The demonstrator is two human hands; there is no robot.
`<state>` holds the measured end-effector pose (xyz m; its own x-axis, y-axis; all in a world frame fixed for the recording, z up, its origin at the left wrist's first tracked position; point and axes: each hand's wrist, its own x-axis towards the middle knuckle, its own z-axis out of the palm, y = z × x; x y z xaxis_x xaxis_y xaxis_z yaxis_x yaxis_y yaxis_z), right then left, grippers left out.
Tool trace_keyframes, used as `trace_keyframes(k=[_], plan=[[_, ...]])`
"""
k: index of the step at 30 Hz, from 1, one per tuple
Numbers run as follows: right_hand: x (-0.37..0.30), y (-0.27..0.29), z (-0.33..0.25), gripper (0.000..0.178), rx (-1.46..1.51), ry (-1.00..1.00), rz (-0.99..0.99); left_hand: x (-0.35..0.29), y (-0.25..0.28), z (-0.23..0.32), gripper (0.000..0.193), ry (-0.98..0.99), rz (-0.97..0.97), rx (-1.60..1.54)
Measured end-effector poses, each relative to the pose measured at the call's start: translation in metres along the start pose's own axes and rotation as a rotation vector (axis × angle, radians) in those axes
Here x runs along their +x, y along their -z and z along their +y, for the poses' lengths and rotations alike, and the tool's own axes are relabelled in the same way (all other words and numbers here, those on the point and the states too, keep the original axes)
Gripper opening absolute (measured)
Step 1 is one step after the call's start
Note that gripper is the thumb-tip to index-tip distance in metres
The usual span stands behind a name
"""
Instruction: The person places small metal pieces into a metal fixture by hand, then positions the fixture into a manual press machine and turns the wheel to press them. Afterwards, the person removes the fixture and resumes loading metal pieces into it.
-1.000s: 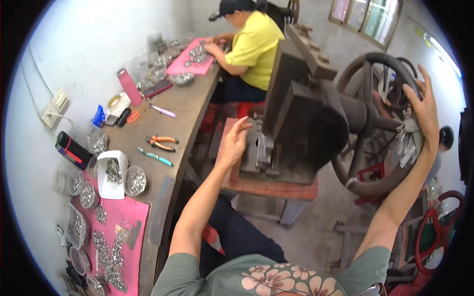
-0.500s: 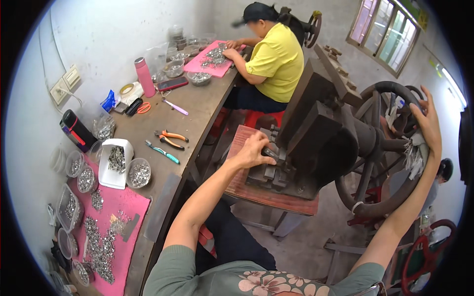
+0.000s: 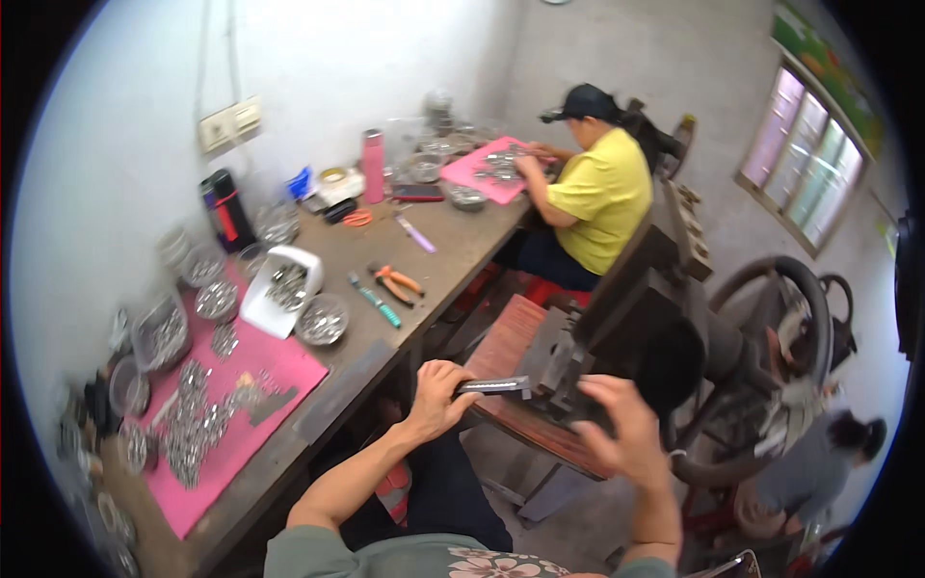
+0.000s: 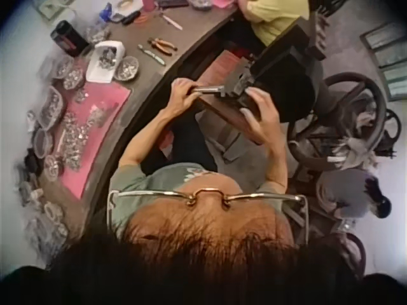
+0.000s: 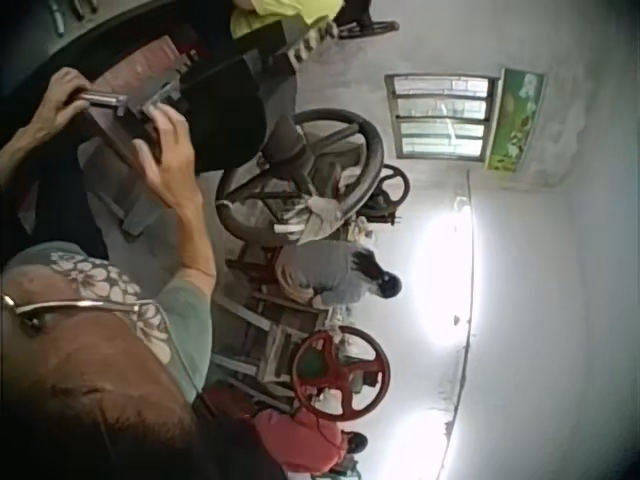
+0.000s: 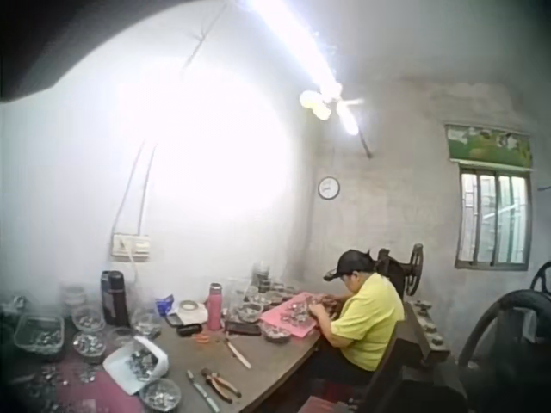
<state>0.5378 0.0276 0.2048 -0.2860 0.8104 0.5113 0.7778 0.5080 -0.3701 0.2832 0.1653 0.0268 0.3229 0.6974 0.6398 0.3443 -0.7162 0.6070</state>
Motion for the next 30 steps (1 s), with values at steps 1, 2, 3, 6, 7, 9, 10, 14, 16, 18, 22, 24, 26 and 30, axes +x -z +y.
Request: trace_keyframes(k=[1, 2, 3, 6, 7, 9, 10, 14, 16, 18, 22, 24, 26, 30], plan=[[0.001, -0.043, 0.012, 0.059, 0.156, -0.079, -0.015, -0.011, 0.016, 0.001, 0.028, 0.024, 0.016, 0.016], [0.011, -0.081, 0.014, 0.062, 0.279, -0.123, -0.039, -0.024, 0.034, 0.003, 0.028, 0.057, 0.045, 0.063], [0.020, -0.117, 0.012, 0.063, 0.365, -0.112, -0.065, -0.038, 0.054, 0.008, 0.029, 0.099, 0.077, 0.113], [0.042, -0.193, -0.004, 0.049, 0.377, 0.086, -0.107, -0.073, 0.101, 0.023, 0.027, 0.185, 0.157, 0.262], [0.050, -0.207, -0.016, 0.040, 0.430, 0.140, -0.082, -0.087, 0.111, 0.025, 0.026, 0.234, 0.195, 0.312], [0.062, -0.232, -0.040, 0.037, 0.456, 0.217, -0.182, -0.116, 0.136, 0.034, 0.026, 0.332, 0.276, 0.395], [0.067, -0.242, -0.052, 0.037, 0.474, 0.263, -0.239, -0.131, 0.146, 0.034, 0.027, 0.355, 0.309, 0.455], [0.073, -0.295, -0.100, 0.036, 0.585, 0.327, -0.397, -0.189, 0.179, 0.041, 0.026, 0.526, 0.396, 0.553], [0.072, -0.319, -0.124, 0.033, 0.619, 0.349, -0.426, -0.212, 0.198, 0.040, 0.028, 0.541, 0.421, 0.633], [0.073, -0.337, -0.141, 0.032, 0.633, 0.348, -0.434, -0.227, 0.211, 0.035, 0.031, 0.544, 0.457, 0.667], [0.077, -0.362, -0.157, 0.028, 0.535, 0.370, -0.405, -0.242, 0.226, 0.015, 0.032, 0.546, 0.467, 0.698], [0.080, -0.373, -0.159, 0.030, 0.513, 0.420, -0.364, -0.242, 0.232, 0.010, 0.031, 0.546, 0.438, 0.698], [0.081, -0.381, -0.159, 0.035, 0.537, 0.429, -0.363, -0.238, 0.238, 0.008, 0.028, 0.574, 0.437, 0.655], [0.077, -0.395, -0.158, 0.045, 0.490, 0.453, -0.292, -0.231, 0.237, 0.000, 0.021, 0.553, 0.508, 0.660]])
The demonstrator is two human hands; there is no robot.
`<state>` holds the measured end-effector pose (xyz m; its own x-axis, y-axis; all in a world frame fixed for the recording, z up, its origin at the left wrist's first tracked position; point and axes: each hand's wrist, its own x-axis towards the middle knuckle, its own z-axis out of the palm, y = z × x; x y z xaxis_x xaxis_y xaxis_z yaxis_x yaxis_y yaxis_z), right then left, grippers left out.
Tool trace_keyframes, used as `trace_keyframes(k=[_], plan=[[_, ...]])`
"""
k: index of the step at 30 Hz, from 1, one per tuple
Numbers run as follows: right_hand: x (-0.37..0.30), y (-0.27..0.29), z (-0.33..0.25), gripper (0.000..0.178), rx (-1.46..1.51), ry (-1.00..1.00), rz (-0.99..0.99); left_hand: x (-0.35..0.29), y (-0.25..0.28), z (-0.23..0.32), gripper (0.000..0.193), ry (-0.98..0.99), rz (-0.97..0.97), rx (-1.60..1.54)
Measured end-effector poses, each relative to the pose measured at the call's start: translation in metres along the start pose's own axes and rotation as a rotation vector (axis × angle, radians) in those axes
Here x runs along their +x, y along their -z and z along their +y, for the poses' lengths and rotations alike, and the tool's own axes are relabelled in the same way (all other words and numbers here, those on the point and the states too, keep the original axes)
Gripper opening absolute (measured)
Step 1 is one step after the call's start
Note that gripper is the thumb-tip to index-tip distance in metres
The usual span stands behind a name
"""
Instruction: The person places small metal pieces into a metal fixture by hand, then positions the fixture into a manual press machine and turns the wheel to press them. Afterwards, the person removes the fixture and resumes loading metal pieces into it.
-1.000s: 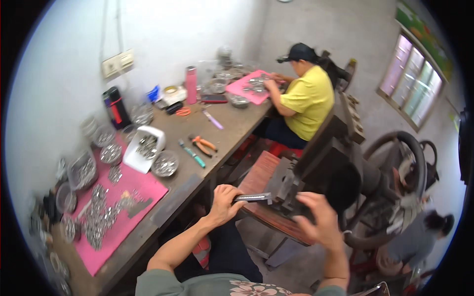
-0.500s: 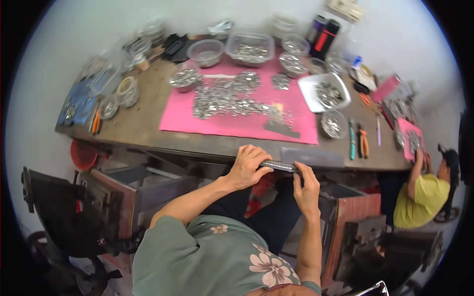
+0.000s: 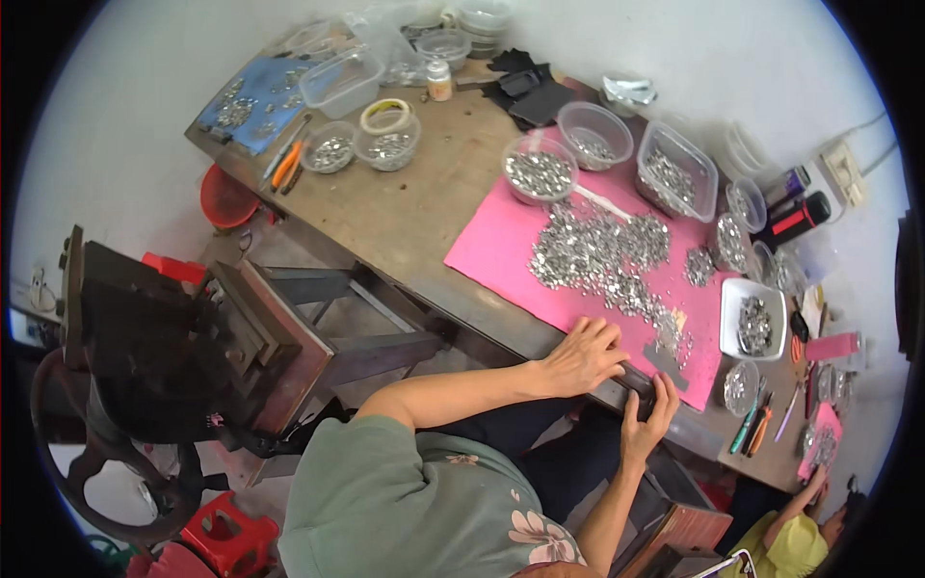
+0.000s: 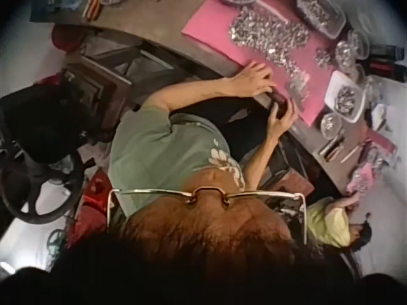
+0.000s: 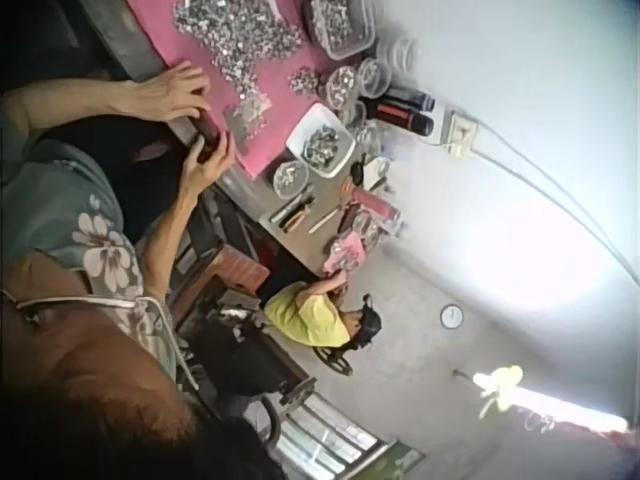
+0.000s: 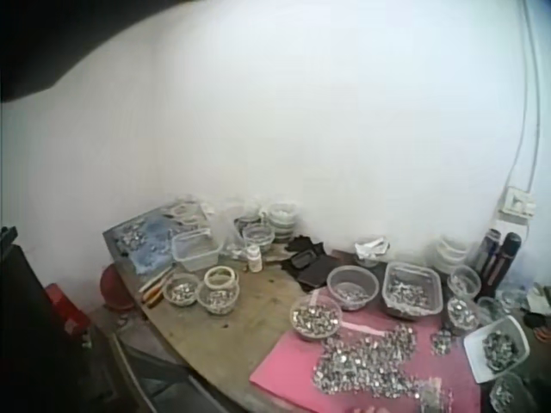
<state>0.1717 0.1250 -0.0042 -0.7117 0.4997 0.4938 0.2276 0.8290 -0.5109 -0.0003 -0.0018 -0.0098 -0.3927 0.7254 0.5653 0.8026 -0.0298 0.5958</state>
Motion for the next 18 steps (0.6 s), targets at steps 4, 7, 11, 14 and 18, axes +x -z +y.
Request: trace_keyframes(k=[4, 7, 11, 14, 18], plan=[[0.006, -0.004, -0.005, 0.053, -0.015, -0.020, 0.041, -0.003, 0.007, 0.003, 0.031, -0.040, 0.072, 0.134], [0.009, -0.010, -0.004, 0.052, 0.005, -0.033, 0.050, -0.002, 0.013, 0.000, 0.030, -0.015, 0.035, 0.138], [0.007, -0.014, 0.002, 0.053, -0.024, -0.001, 0.091, 0.001, 0.003, 0.000, 0.032, -0.047, 0.019, 0.160], [0.005, -0.015, 0.005, 0.055, -0.022, 0.020, 0.129, 0.001, -0.004, 0.002, 0.029, -0.096, 0.046, 0.184], [0.003, -0.015, 0.007, 0.056, -0.019, 0.031, 0.158, -0.017, 0.024, 0.016, 0.038, -0.085, 0.207, -0.042]])
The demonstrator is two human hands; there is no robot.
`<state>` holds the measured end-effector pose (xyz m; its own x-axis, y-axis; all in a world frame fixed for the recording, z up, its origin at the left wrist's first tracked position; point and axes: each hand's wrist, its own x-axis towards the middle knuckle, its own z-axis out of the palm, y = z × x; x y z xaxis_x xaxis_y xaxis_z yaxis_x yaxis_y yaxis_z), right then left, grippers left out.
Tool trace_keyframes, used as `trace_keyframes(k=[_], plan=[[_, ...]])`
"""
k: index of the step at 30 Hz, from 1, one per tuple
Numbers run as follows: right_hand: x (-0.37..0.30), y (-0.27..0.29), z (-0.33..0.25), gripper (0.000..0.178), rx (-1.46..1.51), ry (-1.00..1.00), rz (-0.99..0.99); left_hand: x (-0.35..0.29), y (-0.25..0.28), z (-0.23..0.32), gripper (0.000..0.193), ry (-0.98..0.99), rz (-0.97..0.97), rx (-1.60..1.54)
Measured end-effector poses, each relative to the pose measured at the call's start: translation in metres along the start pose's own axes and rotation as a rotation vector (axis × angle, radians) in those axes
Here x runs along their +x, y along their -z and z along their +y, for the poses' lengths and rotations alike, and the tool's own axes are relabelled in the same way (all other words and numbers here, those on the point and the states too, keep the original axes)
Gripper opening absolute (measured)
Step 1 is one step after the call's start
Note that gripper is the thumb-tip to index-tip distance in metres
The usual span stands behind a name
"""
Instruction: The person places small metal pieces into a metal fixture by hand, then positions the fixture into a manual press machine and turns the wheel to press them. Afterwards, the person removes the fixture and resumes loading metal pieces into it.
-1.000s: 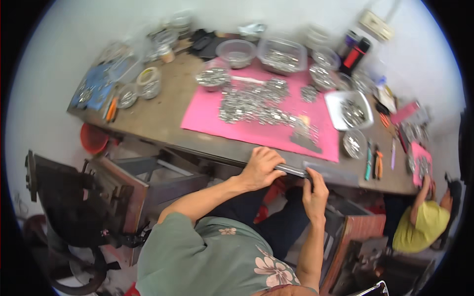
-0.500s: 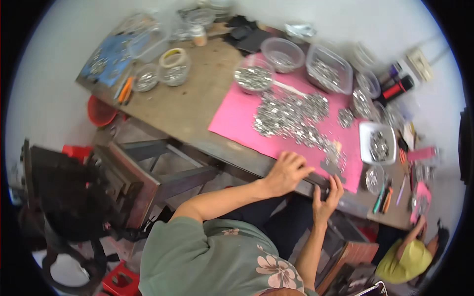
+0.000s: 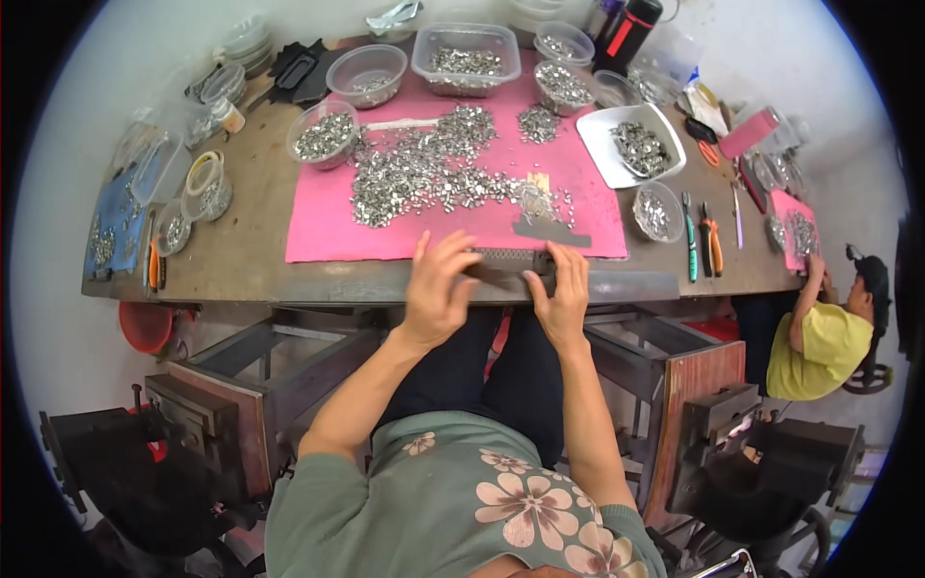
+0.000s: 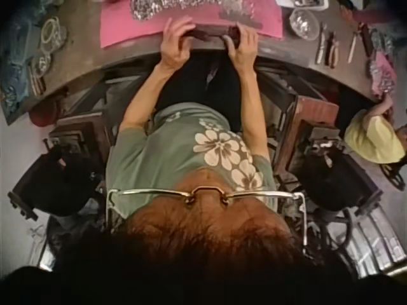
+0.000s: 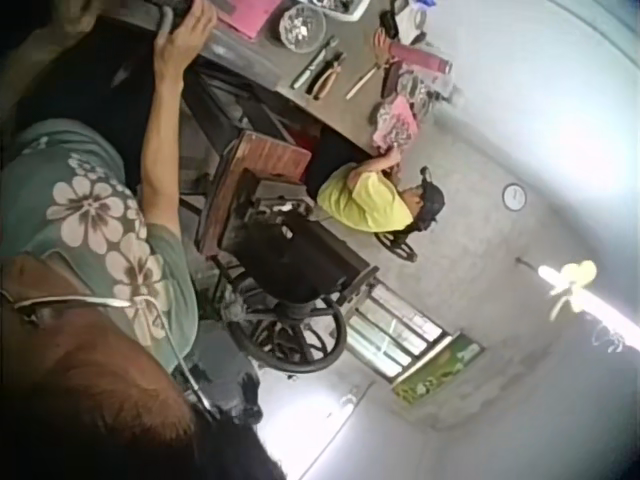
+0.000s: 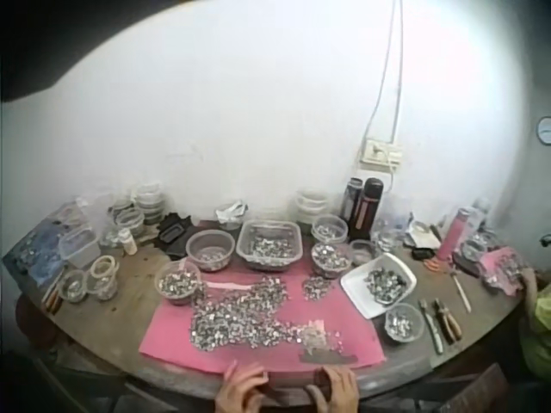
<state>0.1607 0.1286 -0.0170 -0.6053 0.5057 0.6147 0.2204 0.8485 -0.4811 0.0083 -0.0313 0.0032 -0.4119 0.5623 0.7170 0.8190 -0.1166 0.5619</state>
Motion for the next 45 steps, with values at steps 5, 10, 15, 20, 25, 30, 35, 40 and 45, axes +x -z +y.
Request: trace_keyframes(k=[5, 10, 15, 20, 25, 30, 35, 40, 45], plan=[[-0.002, 0.001, 0.001, 0.053, -0.046, 0.009, 0.012, -0.037, 0.038, -0.004, 0.032, 0.663, 0.236, -0.506], [-0.002, -0.002, 0.004, 0.052, -0.044, 0.028, 0.002, -0.037, 0.072, -0.021, 0.032, 1.074, -0.098, -0.695], [0.009, 0.013, -0.007, 0.042, -0.112, 0.019, -0.050, -0.006, 0.030, 0.011, 0.025, 0.189, -0.078, 0.002], [0.032, 0.017, -0.004, 0.016, -0.181, 0.147, -0.095, 0.007, -0.001, -0.002, 0.055, 0.060, -0.219, 0.300], [0.040, 0.011, 0.006, 0.012, -0.250, 0.350, -0.170, -0.005, -0.009, -0.017, 0.054, 0.073, -0.186, 0.265], [0.073, 0.027, 0.024, 0.013, -0.144, 0.411, 0.003, -0.006, -0.009, -0.017, 0.053, 0.070, -0.170, 0.275], [0.125, 0.069, 0.072, 0.031, -0.367, 0.014, 0.158, 0.014, -0.014, -0.001, 0.040, 0.056, -0.151, 0.238], [0.081, 0.040, 0.062, 0.018, -0.145, 0.081, -0.058, 0.069, -0.060, -0.002, 0.008, -0.093, -0.186, 0.135], [0.062, 0.022, 0.064, 0.016, -0.100, 0.066, -0.078, 0.087, -0.112, -0.021, 0.010, -0.097, -0.320, 0.185]])
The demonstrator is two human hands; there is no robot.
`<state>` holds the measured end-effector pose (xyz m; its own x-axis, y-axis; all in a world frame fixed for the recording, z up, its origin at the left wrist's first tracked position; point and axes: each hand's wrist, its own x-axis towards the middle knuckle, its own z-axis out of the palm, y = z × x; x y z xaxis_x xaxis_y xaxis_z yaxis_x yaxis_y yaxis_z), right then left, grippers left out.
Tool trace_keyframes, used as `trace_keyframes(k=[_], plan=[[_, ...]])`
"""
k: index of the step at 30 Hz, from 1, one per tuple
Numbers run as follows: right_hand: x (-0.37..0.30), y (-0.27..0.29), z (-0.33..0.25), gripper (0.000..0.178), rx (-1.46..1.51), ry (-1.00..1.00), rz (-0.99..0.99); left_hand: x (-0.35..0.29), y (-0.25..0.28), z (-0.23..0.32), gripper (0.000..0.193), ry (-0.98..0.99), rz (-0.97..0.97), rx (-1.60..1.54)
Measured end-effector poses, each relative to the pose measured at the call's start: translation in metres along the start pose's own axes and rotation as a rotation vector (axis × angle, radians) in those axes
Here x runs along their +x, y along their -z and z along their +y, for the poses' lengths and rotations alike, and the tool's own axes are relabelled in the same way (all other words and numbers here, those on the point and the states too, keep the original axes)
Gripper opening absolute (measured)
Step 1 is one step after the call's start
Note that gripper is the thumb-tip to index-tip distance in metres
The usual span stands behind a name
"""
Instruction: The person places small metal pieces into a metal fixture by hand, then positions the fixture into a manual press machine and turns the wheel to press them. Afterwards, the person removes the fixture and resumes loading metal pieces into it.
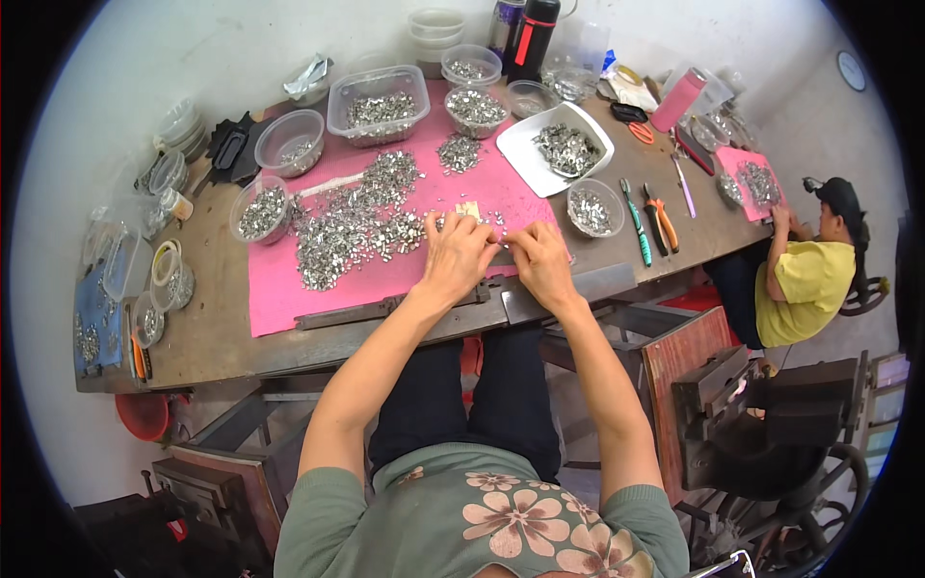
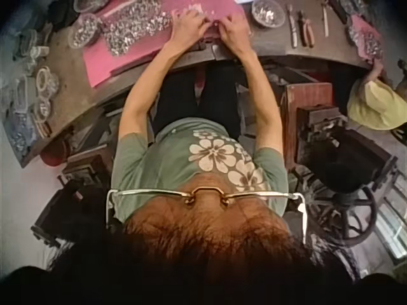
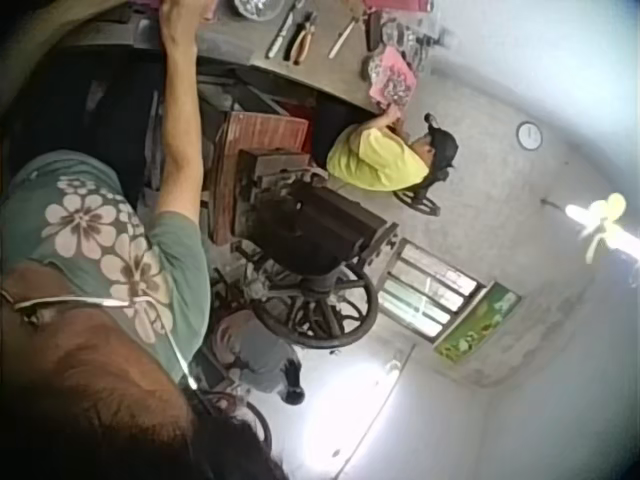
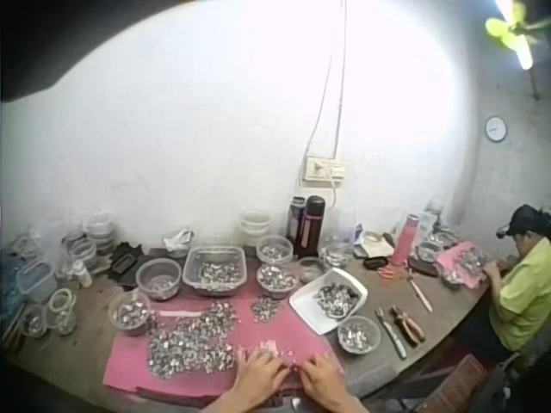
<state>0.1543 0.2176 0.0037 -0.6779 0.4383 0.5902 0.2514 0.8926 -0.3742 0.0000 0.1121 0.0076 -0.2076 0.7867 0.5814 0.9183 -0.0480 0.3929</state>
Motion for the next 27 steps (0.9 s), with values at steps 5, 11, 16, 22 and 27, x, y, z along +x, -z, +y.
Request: trace_keyframes(k=[5, 11, 16, 22, 27], plan=[[-0.001, -0.003, 0.008, 0.012, -0.049, 0.022, -0.047, 0.005, -0.012, -0.006, 0.012, -0.012, -0.008, 0.054], [-0.003, 0.000, 0.005, 0.010, -0.121, 0.064, -0.037, 0.004, -0.009, -0.008, 0.009, 0.041, -0.062, 0.029], [-0.007, 0.002, 0.003, 0.011, -0.174, 0.059, -0.025, 0.005, -0.004, -0.011, 0.008, 0.073, -0.116, -0.037], [-0.012, 0.003, 0.008, 0.011, -0.153, 0.035, -0.012, 0.006, -0.008, -0.006, 0.010, -0.061, -0.076, 0.127], [-0.017, 0.009, 0.014, 0.011, -0.027, -0.114, 0.007, 0.011, -0.010, -0.005, 0.010, -0.114, -0.128, 0.242]])
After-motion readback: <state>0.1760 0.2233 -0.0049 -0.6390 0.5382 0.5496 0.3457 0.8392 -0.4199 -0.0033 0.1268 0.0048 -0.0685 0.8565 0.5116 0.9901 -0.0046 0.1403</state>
